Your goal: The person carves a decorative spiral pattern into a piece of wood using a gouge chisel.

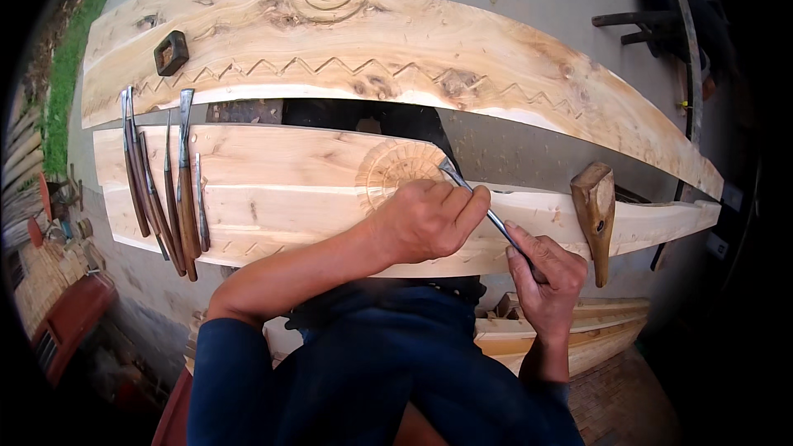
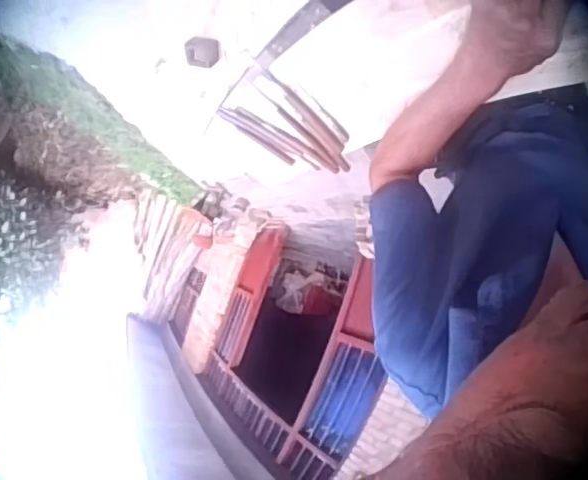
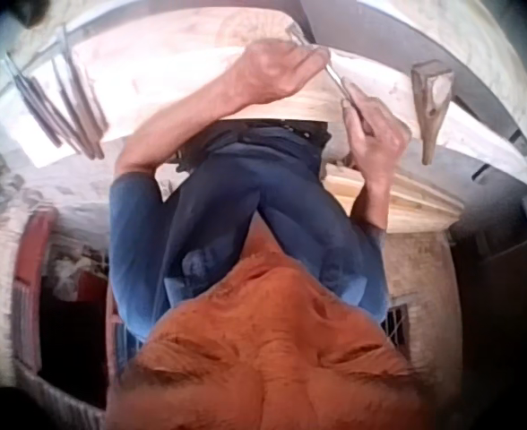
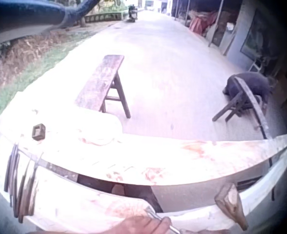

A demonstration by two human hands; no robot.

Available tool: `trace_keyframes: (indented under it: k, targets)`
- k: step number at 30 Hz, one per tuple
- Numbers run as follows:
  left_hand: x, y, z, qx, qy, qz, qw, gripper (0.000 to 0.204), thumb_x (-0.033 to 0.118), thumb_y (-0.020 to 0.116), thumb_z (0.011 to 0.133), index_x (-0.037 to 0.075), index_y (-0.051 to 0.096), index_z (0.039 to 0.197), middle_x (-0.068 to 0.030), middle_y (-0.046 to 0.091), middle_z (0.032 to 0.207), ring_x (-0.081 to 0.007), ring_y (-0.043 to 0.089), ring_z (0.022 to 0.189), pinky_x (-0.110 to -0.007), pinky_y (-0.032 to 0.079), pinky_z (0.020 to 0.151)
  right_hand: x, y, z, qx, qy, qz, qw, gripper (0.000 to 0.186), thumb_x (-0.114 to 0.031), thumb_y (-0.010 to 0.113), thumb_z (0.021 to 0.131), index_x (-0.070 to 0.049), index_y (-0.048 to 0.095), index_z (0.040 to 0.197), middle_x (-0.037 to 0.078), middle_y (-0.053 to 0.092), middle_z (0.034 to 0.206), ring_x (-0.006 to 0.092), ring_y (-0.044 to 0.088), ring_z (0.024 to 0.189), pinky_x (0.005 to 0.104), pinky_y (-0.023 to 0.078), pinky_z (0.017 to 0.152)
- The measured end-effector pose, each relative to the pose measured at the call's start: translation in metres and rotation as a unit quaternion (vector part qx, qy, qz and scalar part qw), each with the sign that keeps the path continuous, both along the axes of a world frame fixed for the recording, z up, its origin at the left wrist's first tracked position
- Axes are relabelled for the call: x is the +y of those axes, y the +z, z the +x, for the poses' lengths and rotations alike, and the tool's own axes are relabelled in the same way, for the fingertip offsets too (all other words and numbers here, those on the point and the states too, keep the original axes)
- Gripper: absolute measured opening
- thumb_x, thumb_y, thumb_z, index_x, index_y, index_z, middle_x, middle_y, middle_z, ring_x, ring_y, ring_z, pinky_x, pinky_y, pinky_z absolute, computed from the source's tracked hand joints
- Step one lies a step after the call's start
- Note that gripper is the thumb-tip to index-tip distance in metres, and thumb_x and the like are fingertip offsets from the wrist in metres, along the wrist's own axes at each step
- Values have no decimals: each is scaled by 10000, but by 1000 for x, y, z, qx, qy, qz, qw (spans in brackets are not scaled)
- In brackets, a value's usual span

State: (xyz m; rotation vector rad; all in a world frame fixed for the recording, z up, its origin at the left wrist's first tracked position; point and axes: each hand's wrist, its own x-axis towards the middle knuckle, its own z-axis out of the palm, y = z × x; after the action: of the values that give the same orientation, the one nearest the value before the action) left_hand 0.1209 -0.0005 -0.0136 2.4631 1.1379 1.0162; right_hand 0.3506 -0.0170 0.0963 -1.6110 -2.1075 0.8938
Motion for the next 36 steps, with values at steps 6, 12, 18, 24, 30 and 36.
trace_keyframes:
  k: [6, 12, 18, 24, 30, 36]
  targets:
    - [4, 5, -2, -14, 29, -33, 999, 375, 80, 759, 865, -66, 748, 1210, -52, 628, 789, -164, 643, 627, -309, 523, 563, 21, 0, -2, -30, 73, 60, 995, 435, 45, 873, 835, -60, 866, 1257, 78, 701, 738, 213, 615, 557, 358, 474, 546]
    - [6, 7, -1, -9, 40, -42, 998, 372, 82, 751, 871, -65, 739, 1213, -55, 621, 782, -164, 632, 615, -313, 512, 557, 28, 1, -2, -39, 90, 69, 993, 443, 40, 877, 831, -77, 869, 1259, 70, 696, 735, 217, 615, 561, 363, 471, 545]
    - [7, 6, 1, -19, 52, -48, 997, 377, 70, 742, 861, -58, 736, 1216, -50, 605, 769, -166, 626, 611, -318, 504, 548, 39, 11, -6, -66, 109, 55, 990, 440, 29, 873, 833, -95, 871, 1256, 65, 648, 704, 232, 585, 541, 380, 456, 533]
    - [9, 8, 3, -24, 78, -67, 994, 438, 66, 740, 853, -65, 715, 1270, -51, 593, 769, -170, 625, 624, -319, 501, 543, 74, 24, -8, -95, 169, 40, 980, 427, 6, 880, 818, -105, 873, 1230, 73, 604, 682, 258, 575, 536, 392, 435, 518]
    - [12, 7, 10, -4, 89, -76, 993, 489, 57, 754, 856, -92, 692, 1318, -60, 608, 794, -169, 627, 640, -312, 496, 543, 116, 21, -1, -61, 207, 13, 976, 334, 25, 882, 790, -74, 884, 1109, 91, 616, 657, 258, 590, 518, 390, 419, 502]
    - [8, 6, 3, -41, 109, -9, 993, 394, 52, 774, 874, -85, 739, 1242, -39, 580, 731, -153, 592, 605, -312, 435, 512, 79, 29, -13, -33, 208, 82, 974, 386, -14, 921, 783, -51, 854, 1162, 77, 647, 657, 250, 640, 540, 362, 441, 490]
